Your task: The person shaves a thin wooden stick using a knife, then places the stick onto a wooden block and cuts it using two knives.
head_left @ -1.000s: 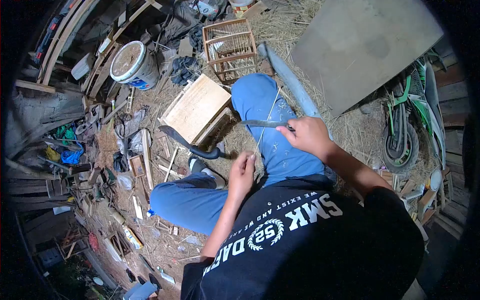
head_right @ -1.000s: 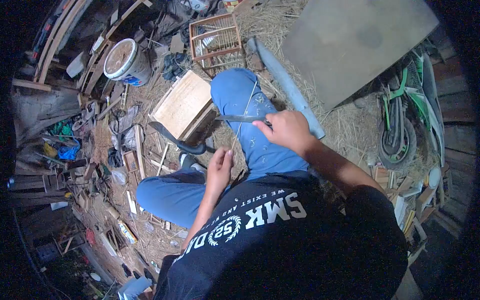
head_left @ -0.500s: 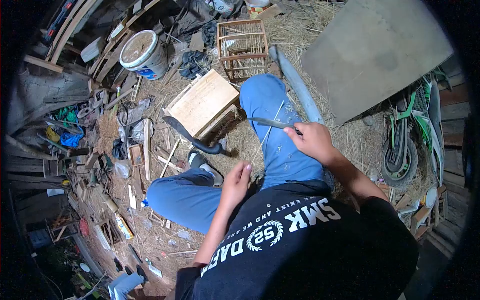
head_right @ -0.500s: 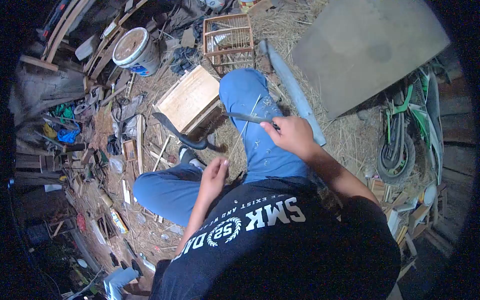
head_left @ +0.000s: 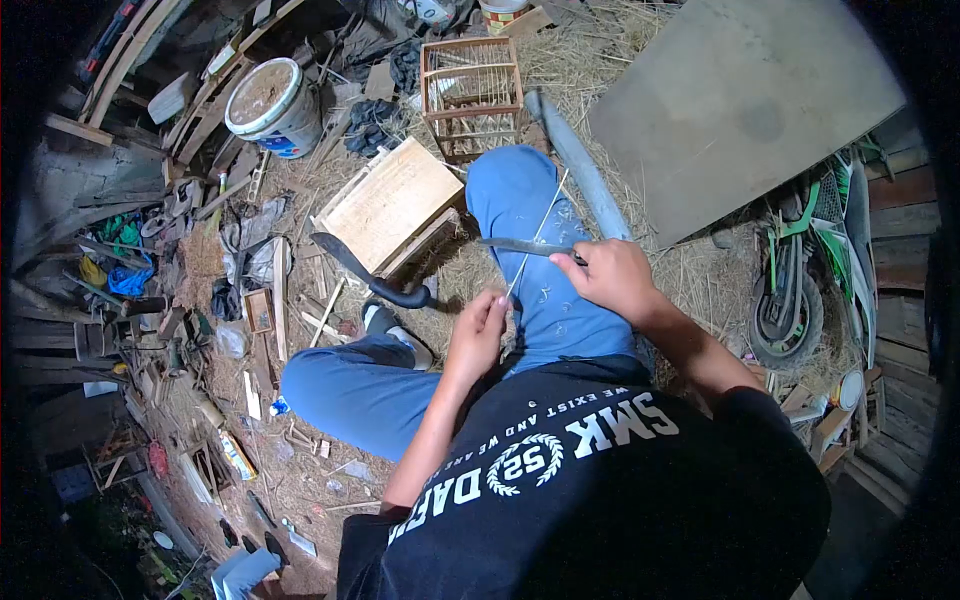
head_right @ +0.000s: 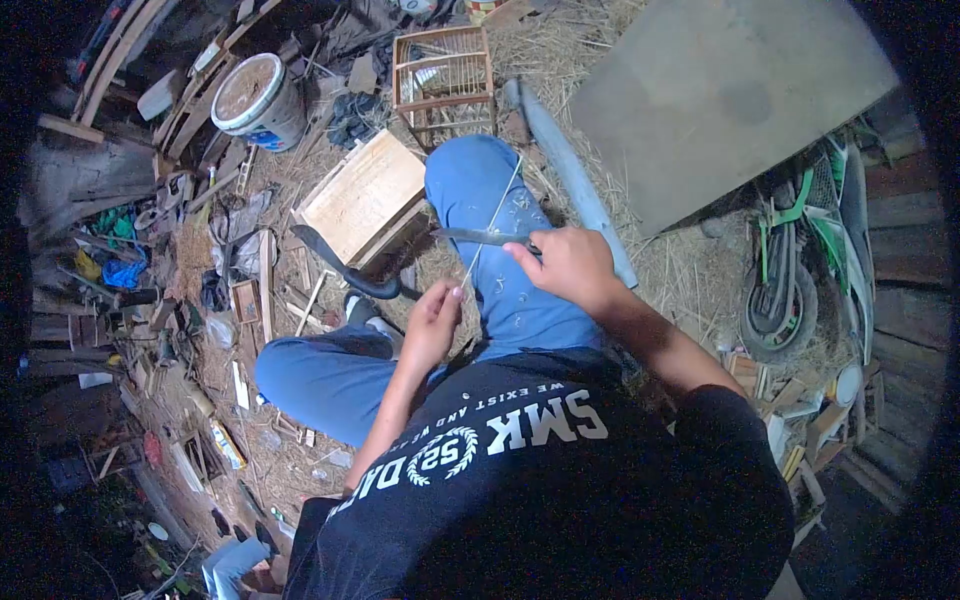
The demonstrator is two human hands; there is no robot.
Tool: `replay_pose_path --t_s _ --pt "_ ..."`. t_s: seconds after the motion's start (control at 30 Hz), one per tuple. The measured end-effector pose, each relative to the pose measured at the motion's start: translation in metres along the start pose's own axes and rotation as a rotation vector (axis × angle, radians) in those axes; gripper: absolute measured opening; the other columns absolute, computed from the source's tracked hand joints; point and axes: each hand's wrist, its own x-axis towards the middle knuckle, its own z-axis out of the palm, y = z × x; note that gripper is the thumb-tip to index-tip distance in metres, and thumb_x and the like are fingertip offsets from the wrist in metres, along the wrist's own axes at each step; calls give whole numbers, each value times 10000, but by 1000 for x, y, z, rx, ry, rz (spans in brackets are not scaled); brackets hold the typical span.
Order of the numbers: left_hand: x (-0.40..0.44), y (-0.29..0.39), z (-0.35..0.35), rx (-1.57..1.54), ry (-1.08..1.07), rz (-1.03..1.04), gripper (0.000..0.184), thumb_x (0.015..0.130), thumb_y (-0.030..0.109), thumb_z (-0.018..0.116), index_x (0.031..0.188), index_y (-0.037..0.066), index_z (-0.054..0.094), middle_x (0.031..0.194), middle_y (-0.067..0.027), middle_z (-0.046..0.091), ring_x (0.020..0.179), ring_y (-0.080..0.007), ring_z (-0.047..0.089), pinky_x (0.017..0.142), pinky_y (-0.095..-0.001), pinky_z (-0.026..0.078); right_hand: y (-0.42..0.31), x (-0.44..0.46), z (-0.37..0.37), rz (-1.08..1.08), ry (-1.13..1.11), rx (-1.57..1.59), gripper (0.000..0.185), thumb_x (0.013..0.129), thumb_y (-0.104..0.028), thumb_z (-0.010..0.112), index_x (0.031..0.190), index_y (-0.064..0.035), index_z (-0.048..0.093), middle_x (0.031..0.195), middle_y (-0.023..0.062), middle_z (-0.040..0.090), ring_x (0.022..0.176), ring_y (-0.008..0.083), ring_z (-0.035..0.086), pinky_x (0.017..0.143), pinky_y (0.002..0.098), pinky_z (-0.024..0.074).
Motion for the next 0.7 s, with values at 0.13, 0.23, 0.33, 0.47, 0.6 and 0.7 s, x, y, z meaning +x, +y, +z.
replay_pose_path --t_s 0.13,0.23,0.33,0.47,0.6,0.7 --pt "-36 -12 -15 85 52 -15 193 1089 178 532 1024 18 618 735 26 488 673 -56 452 602 -253 378 5 -1 4 22 29 17 544 960 -548 619 685 -83 679 634 171 661 612 395 675 571 504 522" --pt "-61 -20 -25 119 78 -35 178 1083 156 543 1009 12 617 758 10 516 699 -59 466 626 -254 394 7 -1 4 47 34 6 544 963 -546 620 688 -79 676 637 173 661 612 396 674 569 502 523" --pt "-85 -11 -31 140 111 -41 170 1079 144 549 1004 5 614 782 1 540 727 -65 478 655 -252 414 5 -2 6 87 40 45 548 964 -545 625 689 -74 671 637 176 659 611 400 672 566 503 521" --pt "-105 -25 -43 145 189 -31 160 1075 132 550 1018 -2 615 810 -7 562 761 -78 496 692 -255 441 5 -2 8 126 62 65 555 963 -546 629 683 -67 665 635 178 658 609 403 670 560 508 517" --pt "-81 -26 -34 170 188 27 149 1066 138 562 1030 4 616 781 -31 542 732 -78 489 664 -262 433 1 -1 7 106 53 113 564 964 -548 626 674 -65 661 628 180 653 610 405 669 557 509 516" --pt "-36 -20 -11 122 163 96 179 1060 172 574 1028 2 619 727 -59 551 666 -114 504 619 -299 434 -3 -1 1 57 41 95 568 964 -547 621 672 -62 658 616 181 645 609 408 668 559 512 516"
